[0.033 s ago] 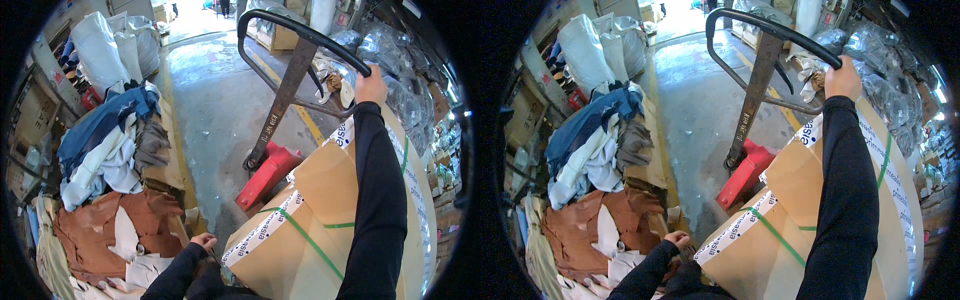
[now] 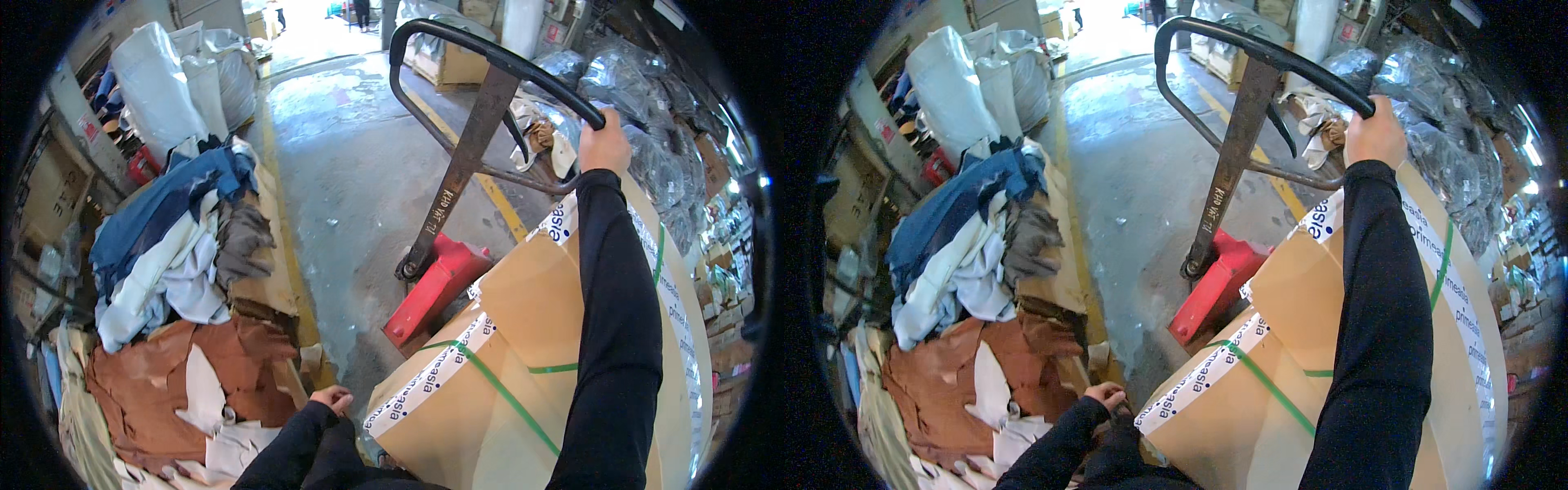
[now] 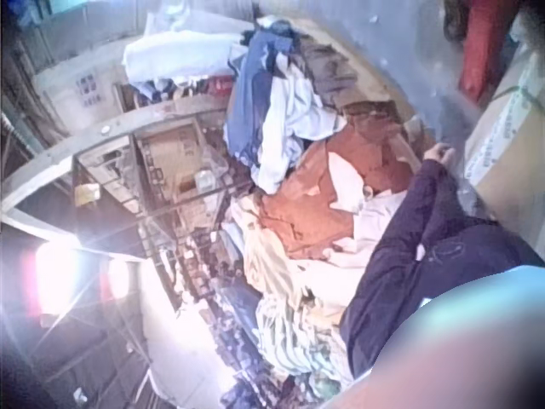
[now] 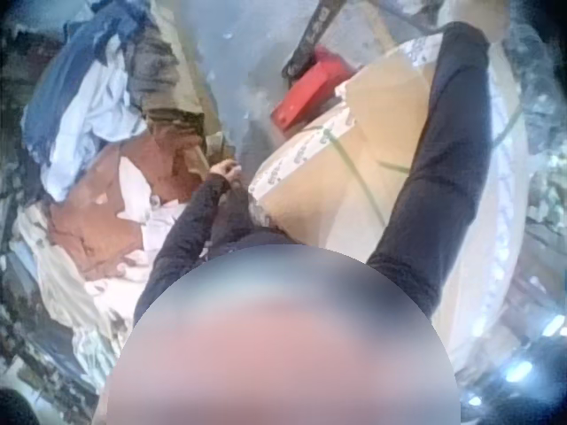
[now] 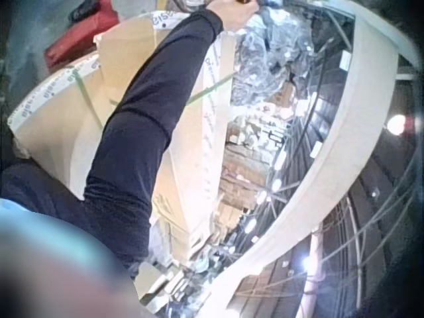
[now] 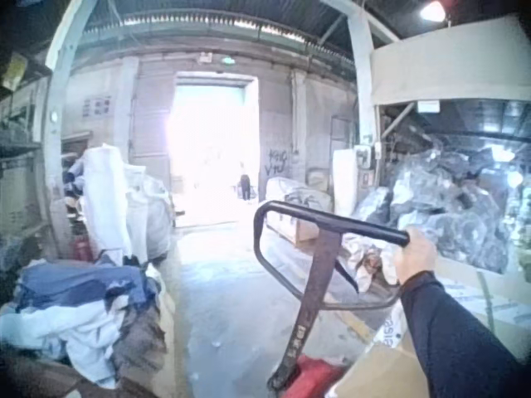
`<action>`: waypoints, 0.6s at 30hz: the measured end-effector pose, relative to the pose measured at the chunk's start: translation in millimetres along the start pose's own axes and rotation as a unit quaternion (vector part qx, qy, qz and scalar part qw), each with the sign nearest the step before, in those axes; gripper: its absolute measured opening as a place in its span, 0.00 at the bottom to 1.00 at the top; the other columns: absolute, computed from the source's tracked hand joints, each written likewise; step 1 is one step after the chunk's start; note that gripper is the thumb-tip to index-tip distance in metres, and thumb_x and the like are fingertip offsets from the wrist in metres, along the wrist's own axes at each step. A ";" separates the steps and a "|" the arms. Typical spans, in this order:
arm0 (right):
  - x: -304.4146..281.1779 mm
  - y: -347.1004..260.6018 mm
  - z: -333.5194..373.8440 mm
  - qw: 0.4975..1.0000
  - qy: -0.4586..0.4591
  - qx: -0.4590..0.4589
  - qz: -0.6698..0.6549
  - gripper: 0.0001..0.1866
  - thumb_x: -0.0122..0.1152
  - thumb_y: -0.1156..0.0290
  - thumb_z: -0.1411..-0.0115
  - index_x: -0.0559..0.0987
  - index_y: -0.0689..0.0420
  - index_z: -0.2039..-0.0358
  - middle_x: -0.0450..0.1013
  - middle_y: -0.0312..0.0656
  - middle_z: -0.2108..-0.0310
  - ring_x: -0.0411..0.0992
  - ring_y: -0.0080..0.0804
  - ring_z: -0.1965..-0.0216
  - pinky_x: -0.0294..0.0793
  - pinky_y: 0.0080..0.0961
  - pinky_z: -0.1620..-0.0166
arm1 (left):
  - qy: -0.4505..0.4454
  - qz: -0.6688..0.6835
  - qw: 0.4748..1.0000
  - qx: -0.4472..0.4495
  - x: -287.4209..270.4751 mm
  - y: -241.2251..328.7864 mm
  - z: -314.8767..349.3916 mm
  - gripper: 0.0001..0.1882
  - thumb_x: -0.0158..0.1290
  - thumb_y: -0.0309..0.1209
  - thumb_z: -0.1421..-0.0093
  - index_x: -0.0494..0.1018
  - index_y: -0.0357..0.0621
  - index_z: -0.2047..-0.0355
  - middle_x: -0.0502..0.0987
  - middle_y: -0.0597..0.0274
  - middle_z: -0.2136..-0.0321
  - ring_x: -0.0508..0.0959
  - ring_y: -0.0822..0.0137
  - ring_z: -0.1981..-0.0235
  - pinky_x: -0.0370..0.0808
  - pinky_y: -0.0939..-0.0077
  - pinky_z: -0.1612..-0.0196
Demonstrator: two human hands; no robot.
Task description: The person uses a red manual pallet jack to lift and transport a large cardboard box across a warehouse floor. They navigate around stacked goods and other workers, then set the box down in a new location.
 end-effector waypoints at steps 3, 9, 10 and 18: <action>13.0 16.7 -8.8 0.997 0.032 0.043 0.051 0.14 0.61 0.63 0.48 0.77 0.46 0.59 0.79 0.47 0.69 0.77 0.50 0.66 0.75 0.45 0.61 | -0.057 -0.206 0.976 -0.045 -32.6 -44.1 -23.9 0.24 0.57 0.50 0.45 0.78 0.42 0.59 0.81 0.51 0.68 0.81 0.55 0.64 0.77 0.66 0.59; 13.3 36.1 10.6 0.993 0.052 0.076 0.079 0.13 0.61 0.62 0.48 0.78 0.46 0.61 0.78 0.48 0.68 0.77 0.52 0.65 0.75 0.44 0.61 | -0.087 -0.322 0.910 -0.248 -232.1 -203.2 -24.4 0.30 0.57 0.54 0.47 0.79 0.39 0.58 0.82 0.51 0.63 0.82 0.55 0.63 0.77 0.65 0.56; 11.4 39.0 14.1 0.992 0.058 0.085 0.078 0.13 0.62 0.63 0.49 0.78 0.46 0.61 0.78 0.48 0.68 0.77 0.52 0.65 0.75 0.44 0.61 | -0.062 -0.293 0.915 -0.271 -269.6 -216.5 -27.8 0.31 0.57 0.55 0.47 0.79 0.38 0.57 0.82 0.51 0.63 0.82 0.54 0.64 0.77 0.66 0.56; -14.5 63.2 26.9 0.984 0.086 0.131 0.080 0.18 0.64 0.71 0.50 0.77 0.53 0.57 0.77 0.41 0.68 0.77 0.35 0.72 0.75 0.31 0.64 | 0.129 -0.135 0.975 -0.122 -407.8 -101.7 -195.4 0.20 0.60 0.43 0.44 0.79 0.36 0.64 0.82 0.53 0.73 0.83 0.63 0.72 0.78 0.69 0.67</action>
Point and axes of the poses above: each hand's wrist, its own z-axis away from the middle knuckle, its own x-axis out of the palm, y = z × x, the point moved 6 cm from there along -z, towards the middle knuckle
